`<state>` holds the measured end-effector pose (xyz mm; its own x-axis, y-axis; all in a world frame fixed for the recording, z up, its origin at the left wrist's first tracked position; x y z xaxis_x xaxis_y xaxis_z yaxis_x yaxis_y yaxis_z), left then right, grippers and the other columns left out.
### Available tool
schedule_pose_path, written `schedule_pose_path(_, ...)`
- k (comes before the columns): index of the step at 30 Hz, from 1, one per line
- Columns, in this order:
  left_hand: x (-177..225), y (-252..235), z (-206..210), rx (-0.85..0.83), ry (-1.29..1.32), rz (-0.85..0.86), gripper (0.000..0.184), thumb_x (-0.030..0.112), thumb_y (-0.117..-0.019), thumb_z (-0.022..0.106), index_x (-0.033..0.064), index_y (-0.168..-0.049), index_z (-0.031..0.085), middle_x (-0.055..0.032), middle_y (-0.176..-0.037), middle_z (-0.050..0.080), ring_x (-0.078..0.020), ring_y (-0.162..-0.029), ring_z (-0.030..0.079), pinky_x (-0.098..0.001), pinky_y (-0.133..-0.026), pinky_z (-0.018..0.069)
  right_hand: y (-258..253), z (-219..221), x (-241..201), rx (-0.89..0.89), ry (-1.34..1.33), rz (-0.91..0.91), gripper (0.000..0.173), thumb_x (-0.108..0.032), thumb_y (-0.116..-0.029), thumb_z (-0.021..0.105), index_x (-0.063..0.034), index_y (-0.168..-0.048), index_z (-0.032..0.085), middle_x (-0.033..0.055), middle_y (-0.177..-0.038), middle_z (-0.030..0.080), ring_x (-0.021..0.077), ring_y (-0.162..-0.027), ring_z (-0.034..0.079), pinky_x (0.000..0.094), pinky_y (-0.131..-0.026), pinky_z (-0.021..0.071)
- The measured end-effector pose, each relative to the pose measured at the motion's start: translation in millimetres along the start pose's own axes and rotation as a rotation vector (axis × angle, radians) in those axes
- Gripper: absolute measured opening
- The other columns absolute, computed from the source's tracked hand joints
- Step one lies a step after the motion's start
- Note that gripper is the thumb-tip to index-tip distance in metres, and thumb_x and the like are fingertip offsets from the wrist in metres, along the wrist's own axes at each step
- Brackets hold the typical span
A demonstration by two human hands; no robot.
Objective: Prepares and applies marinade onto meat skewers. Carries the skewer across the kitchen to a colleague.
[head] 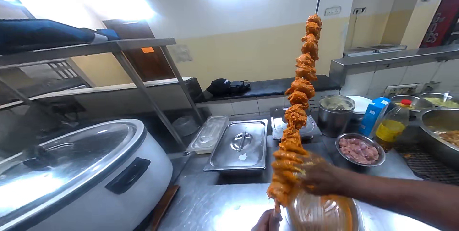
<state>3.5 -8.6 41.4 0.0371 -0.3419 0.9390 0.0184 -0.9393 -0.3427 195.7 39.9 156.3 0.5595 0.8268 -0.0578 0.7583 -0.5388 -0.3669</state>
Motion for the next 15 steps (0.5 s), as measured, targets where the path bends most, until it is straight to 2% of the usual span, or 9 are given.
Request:
schedule_pose_path(2, 0.4, 1.9, -2.3, 0.004, -0.002, -0.029, 0.023, 0.001, -0.0984, 0.048, 0.0001, -0.084, 0.066, 0.0146, -0.060, 0.050, 0.0112, -0.051, 0.042, -0.0092, -0.050, 0.0374, -0.3, -10.0, 0.7, 0.191, 0.057, -0.031, 0.024, -0.015, -0.0827, 0.069, -0.0027, -0.102, 0.076, 0.0151, -0.104, 0.075, 0.0303, -0.104, 0.072, 0.0475, -0.090, 0.0573)
schedule_pose_path(3, -0.3, 1.2, -3.1, 0.011, 0.005, -0.043, 0.024, 0.001, -0.0988, 0.047, 0.0016, -0.084, 0.066, 0.0152, -0.060, 0.050, 0.0112, -0.050, 0.041, -0.0092, -0.049, 0.0365, 1.8, -17.7, -0.3, 0.297, 0.055, -0.032, 0.022, -0.015, -0.0796, 0.071, -0.0026, -0.097, 0.077, 0.0140, -0.097, 0.076, 0.0277, -0.098, 0.073, 0.0437, -0.087, 0.0585)
schedule_pose_path(6, -7.1, 1.7, -5.8, 0.038, 0.027, -0.057, 0.025, 0.002, -0.0984, 0.047, 0.0038, -0.084, 0.067, 0.0157, -0.060, 0.050, 0.0098, -0.049, 0.040, -0.0101, -0.047, 0.0353, 19.0, -26.7, -3.5, 0.551, 0.036, 0.160, 0.021, -0.012, -0.0804, 0.068, 0.0002, -0.097, 0.073, 0.0125, -0.092, 0.073, 0.0183, -0.091, 0.071, 0.0292, -0.083, 0.0570)
schedule_pose_path(8, -12.2, 0.0, -7.7, 0.051, 0.026, -0.056, 0.026, 0.003, -0.0989, 0.047, 0.0056, -0.084, 0.067, 0.0159, -0.059, 0.050, 0.0092, -0.048, 0.040, -0.0103, -0.046, 0.0347, 38.0, -1.9, 6.4, 0.563, -0.090, 0.432, 0.027, -0.008, -0.0809, 0.067, 0.0025, -0.106, 0.072, 0.0132, -0.097, 0.073, 0.0163, -0.093, 0.071, 0.0292, -0.084, 0.0572)
schedule_pose_path(9, -14.5, -1.0, -8.3, 0.056, 0.023, -0.055, 0.026, 0.004, -0.0990, 0.046, 0.0062, -0.083, 0.067, 0.0159, -0.058, 0.048, 0.0087, -0.047, 0.039, -0.0106, -0.046, 0.0339, 48.5, 20.7, 16.0, 0.438, -0.221, 0.598, 0.026, -0.006, -0.0860, 0.067, 0.0022, -0.111, 0.071, 0.0143, -0.102, 0.073, 0.0189, -0.096, 0.070, 0.0348, -0.087, 0.0569)
schedule_pose_path(10, -16.3, -2.3, -8.2, 0.060, 0.024, -0.057, 0.026, 0.005, -0.0992, 0.046, 0.0063, -0.083, 0.067, 0.0157, -0.058, 0.048, 0.0082, -0.046, 0.038, -0.0109, -0.045, 0.0335, 57.2, 47.1, 29.3, 0.201, -0.347, 0.753, 0.025, -0.007, -0.0950, 0.063, 0.0006, -0.117, 0.070, 0.0162, -0.110, 0.071, 0.0241, -0.104, 0.068, 0.0421, -0.094, 0.0543)
schedule_pose_path(11, -17.7, -3.7, -7.6, 0.061, 0.025, -0.061, 0.026, 0.005, -0.0991, 0.046, 0.0062, -0.083, 0.067, 0.0155, -0.057, 0.047, 0.0076, -0.046, 0.038, -0.0114, -0.045, 0.0335, 64.9, 74.9, 42.7, -0.091, -0.419, 0.850, 0.029, -0.010, -0.0997, 0.057, 0.0009, -0.125, 0.066, 0.0207, -0.120, 0.068, 0.0315, -0.115, 0.064, 0.0493, -0.102, 0.0484)
schedule_pose_path(13, -19.1, -7.0, -5.4, 0.058, 0.030, -0.082, 0.026, 0.006, -0.0984, 0.046, 0.0073, -0.083, 0.066, 0.0159, -0.058, 0.047, 0.0073, -0.046, 0.038, -0.0117, -0.045, 0.0332, 73.3, 116.9, 56.8, -0.492, -0.455, 0.875, 0.038, -0.007, -0.1011, 0.053, 0.0055, -0.137, 0.057, 0.0278, -0.138, 0.057, 0.0409, -0.133, 0.052, 0.0549, -0.113, 0.0376)
schedule_pose_path(15, -20.0, -8.4, -3.8, 0.060, 0.041, -0.100, 0.026, 0.006, -0.0990, 0.045, 0.0083, -0.084, 0.066, 0.0166, -0.058, 0.048, 0.0077, -0.046, 0.038, -0.0111, -0.045, 0.0327, 77.3, 143.1, 58.2, -0.623, -0.432, 0.844, 0.040, -0.009, -0.1015, 0.054, 0.0123, -0.135, 0.054, 0.0321, -0.142, 0.052, 0.0456, -0.138, 0.046, 0.0573, -0.115, 0.0341)
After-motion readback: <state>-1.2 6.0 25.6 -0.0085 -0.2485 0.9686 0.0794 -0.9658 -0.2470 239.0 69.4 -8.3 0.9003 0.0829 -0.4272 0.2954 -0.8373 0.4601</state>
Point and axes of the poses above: each hand's wrist, its own y-axis away from the middle knuckle, its own z-axis out of the palm, x = y × z, the point moved 3 cm from there along -y, towards the middle knuckle
